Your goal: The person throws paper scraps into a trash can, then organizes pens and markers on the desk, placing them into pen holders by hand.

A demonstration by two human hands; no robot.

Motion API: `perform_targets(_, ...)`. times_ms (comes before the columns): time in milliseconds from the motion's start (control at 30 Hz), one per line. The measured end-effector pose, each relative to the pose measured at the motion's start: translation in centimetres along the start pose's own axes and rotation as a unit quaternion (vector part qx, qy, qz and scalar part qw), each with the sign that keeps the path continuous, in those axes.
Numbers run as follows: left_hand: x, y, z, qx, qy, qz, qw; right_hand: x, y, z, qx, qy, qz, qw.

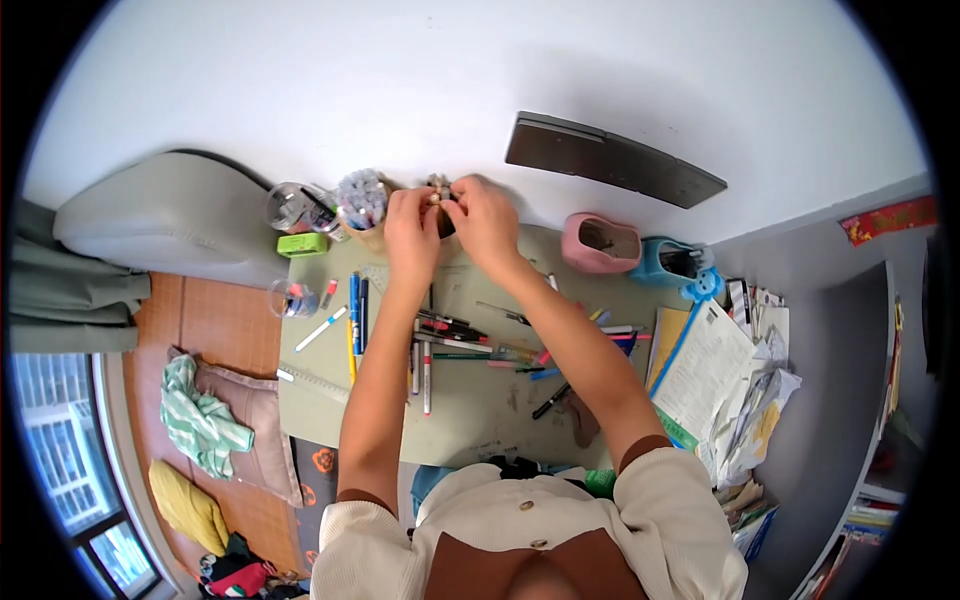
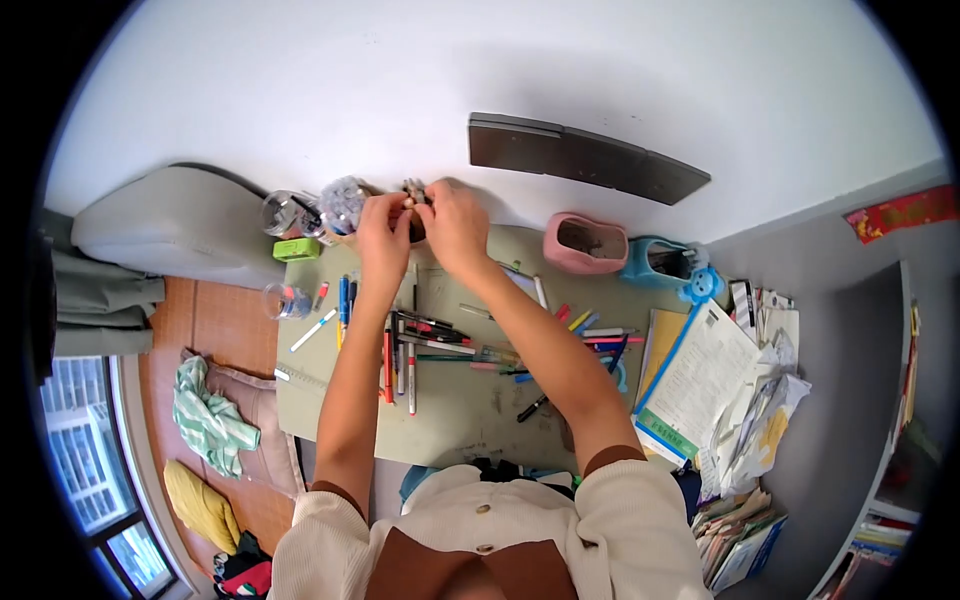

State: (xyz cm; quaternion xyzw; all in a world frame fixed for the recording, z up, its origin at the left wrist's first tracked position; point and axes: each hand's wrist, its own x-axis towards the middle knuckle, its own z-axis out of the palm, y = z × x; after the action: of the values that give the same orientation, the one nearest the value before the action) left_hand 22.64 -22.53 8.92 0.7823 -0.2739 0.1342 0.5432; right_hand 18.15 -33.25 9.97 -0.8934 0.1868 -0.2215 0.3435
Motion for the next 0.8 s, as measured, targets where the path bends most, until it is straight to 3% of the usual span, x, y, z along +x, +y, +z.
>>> perform_targets(33,-0.1,0.3,0.1,-0.010,0.010,0.001,1.000,-0.4,0.0,-0.5,0.019,0.001,0.024,1.000)
perform_targets(133,-1.7,2.9,-0.8,0.025,0.026,0.008,0.999,-3.3,1.4,-2.2,0.052,0.050,-0.025,0.997)
perform_targets(200,-4.3,3.4,-0.7,-0.001,0.010,0.012,1.000,-6.5,4.7,-3.1,-0.020,0.048,-0.035,0.998)
perform_targets(300,-9.7,1.1,0.9,0.037,-0.123,0.042,0.991,-11.3,10.2,-4.9,-0.137,0.002,0.004,0.991)
perform_targets(433,-14.1,0.1,3.2,0.081,-0.254,0.109,0.958,-14.3,13.3,-7.0,-0.161,-0.052,0.054,0.984)
perform_targets(600,-15.0,0.3,4.7,0.187,-0.323,0.120,0.920,-14.6,13.7,-7.1,-0.071,-0.053,0.111,0.990)
perform_targets(700,-14.1,0.5,3.5,0.131,-0.295,0.101,0.941,-13.9,12.7,-7.1,0.050,-0.013,0.130,0.990)
perform_targets(800,-13.2,0.9,2.2,-0.014,-0.244,-0.058,0.968,-12.7,10.8,-7.2,0.208,-0.025,0.172,0.963)
